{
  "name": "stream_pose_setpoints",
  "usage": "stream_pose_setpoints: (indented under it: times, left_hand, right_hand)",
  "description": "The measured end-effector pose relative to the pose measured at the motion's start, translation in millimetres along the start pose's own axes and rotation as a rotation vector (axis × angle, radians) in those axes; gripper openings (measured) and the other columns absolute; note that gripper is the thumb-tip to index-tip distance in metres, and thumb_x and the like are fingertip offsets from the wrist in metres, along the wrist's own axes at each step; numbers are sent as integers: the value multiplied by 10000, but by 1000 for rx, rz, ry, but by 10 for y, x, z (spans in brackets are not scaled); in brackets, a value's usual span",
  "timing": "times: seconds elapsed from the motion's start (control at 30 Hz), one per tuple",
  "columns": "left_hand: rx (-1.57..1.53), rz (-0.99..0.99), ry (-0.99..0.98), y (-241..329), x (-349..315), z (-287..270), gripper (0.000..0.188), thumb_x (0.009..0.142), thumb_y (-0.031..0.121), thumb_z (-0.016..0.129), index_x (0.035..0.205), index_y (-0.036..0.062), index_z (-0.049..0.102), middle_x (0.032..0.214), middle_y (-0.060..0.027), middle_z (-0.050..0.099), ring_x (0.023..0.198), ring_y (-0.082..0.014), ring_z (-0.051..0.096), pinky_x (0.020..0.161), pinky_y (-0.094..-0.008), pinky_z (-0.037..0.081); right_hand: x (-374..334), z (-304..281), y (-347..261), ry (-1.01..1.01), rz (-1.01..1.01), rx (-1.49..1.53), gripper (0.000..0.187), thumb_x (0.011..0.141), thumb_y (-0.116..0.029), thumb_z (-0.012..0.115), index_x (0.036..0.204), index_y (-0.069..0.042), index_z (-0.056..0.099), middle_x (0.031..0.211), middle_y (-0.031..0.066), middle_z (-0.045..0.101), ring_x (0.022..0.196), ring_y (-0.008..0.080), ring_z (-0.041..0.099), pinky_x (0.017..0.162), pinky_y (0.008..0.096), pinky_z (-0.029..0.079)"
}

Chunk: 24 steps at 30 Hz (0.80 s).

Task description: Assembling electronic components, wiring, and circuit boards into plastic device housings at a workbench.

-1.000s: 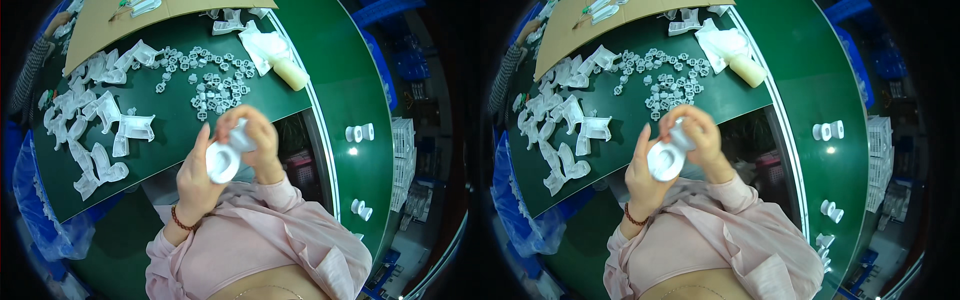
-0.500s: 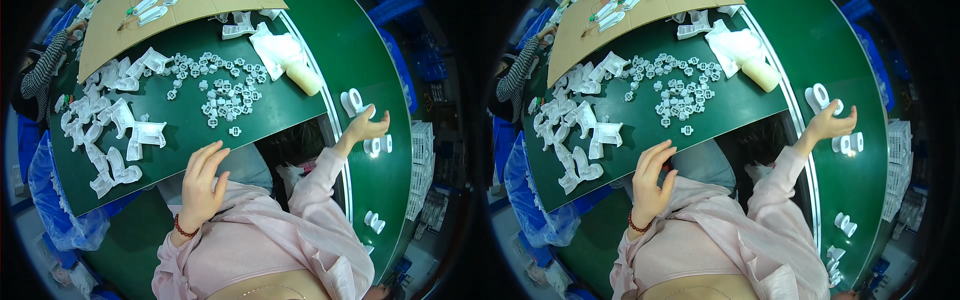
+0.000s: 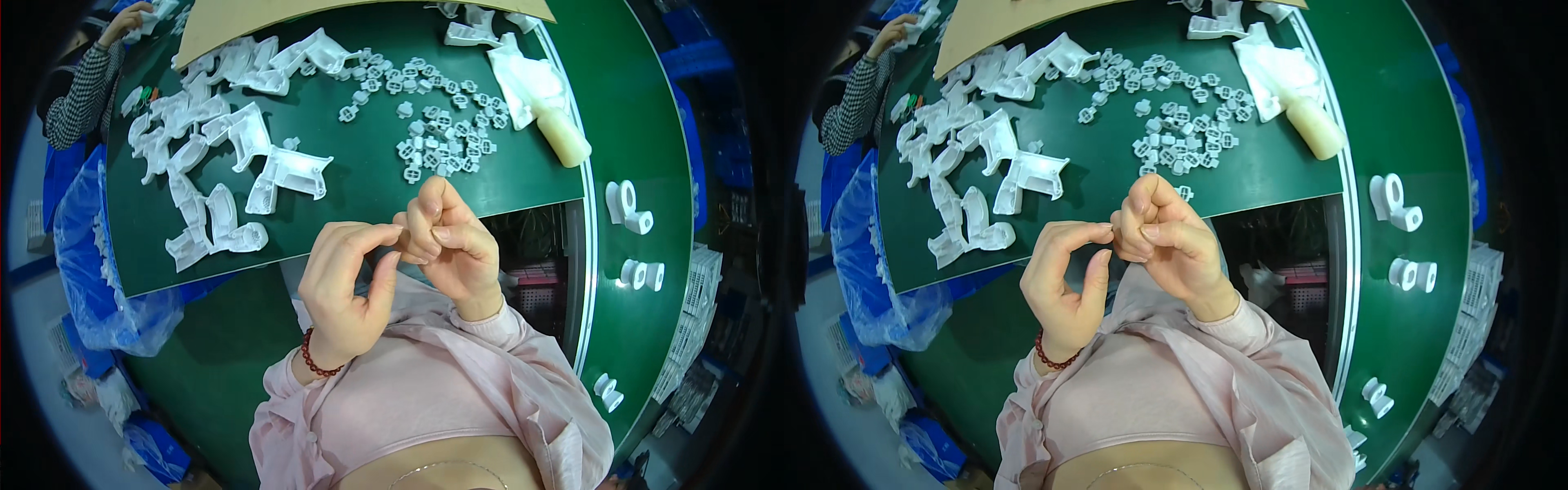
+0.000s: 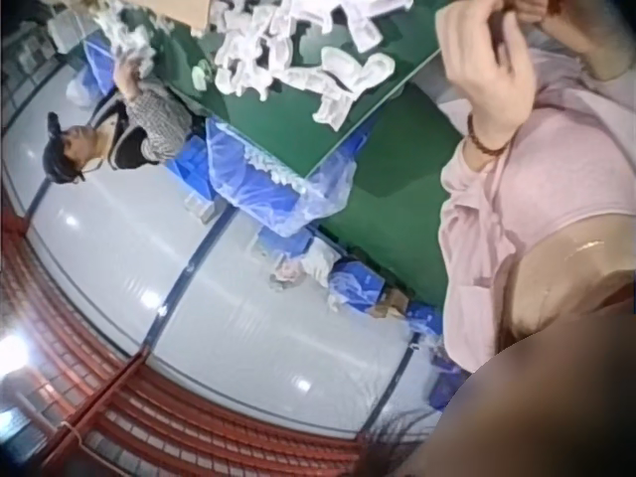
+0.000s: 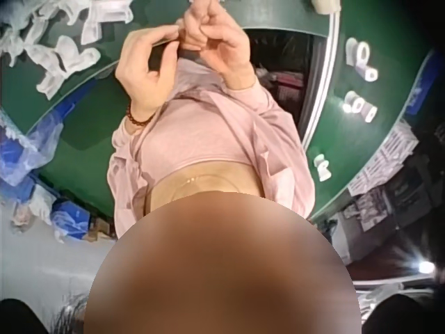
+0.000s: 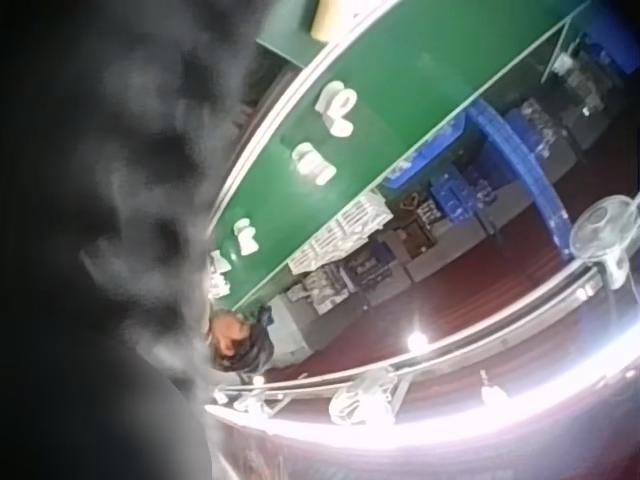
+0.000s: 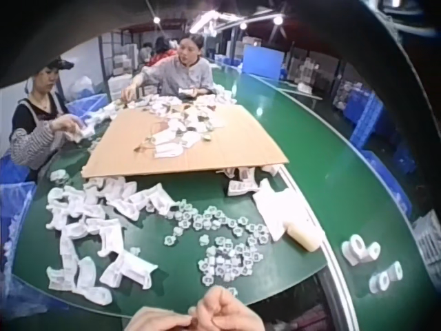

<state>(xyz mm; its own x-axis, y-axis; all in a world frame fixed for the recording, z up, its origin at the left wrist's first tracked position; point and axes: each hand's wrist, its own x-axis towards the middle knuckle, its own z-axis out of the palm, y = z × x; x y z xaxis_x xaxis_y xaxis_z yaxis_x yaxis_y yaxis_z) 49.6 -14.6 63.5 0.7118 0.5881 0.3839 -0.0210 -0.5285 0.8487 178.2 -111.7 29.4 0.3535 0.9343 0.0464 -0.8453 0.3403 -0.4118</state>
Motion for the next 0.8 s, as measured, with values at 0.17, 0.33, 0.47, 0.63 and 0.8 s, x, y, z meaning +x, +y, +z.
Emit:
stream_pose_setpoints:
  times: [0.17, 0.33, 0.47, 0.63, 0.8]
  left_hand:
    - [85, 63, 75, -4, -28, -21, 209, 767, -67, 678, 966, -2, 673, 891, -116, 687, 832, -284, 656, 772, -355, 529]
    - [185, 133, 104, 9, -47, -51, 205, 753, -54, 705, 946, 11, 685, 872, -100, 686, 802, -276, 652, 768, -373, 535]
    - [268, 170, 110, 53, -30, -77, 194, 744, -50, 721, 921, 18, 678, 856, -85, 680, 756, -250, 638, 735, -358, 528]
    - [144, 10, 73, 93, -36, -130, 181, 738, -61, 721, 885, 19, 654, 813, -85, 654, 703, -243, 608, 663, -324, 499]
    - [-39, -114, 29, 65, -69, -185, 181, 736, -71, 711, 882, 14, 648, 795, -96, 638, 703, -242, 603, 623, -308, 477]
  right_hand:
    - [18, 60, 73, 20, 25, -93, 158, 853, -71, 517, 962, -115, 411, 664, -5, 408, 650, 109, 326, 563, 258, 261]
    - [32, 65, 111, -3, 74, 28, 166, 819, -56, 518, 915, -121, 398, 627, 1, 402, 655, 120, 317, 559, 263, 266]
    - [38, 58, 144, 13, 96, 93, 183, 787, -49, 540, 869, -125, 395, 587, 5, 401, 658, 142, 333, 590, 283, 303]
    - [52, 45, 196, -24, 54, -34, 181, 786, -59, 526, 867, -131, 382, 598, -3, 408, 652, 133, 317, 599, 288, 288]
    - [37, 37, 248, -39, 19, -106, 180, 780, -58, 519, 866, -133, 380, 612, -9, 419, 645, 119, 290, 609, 287, 267]
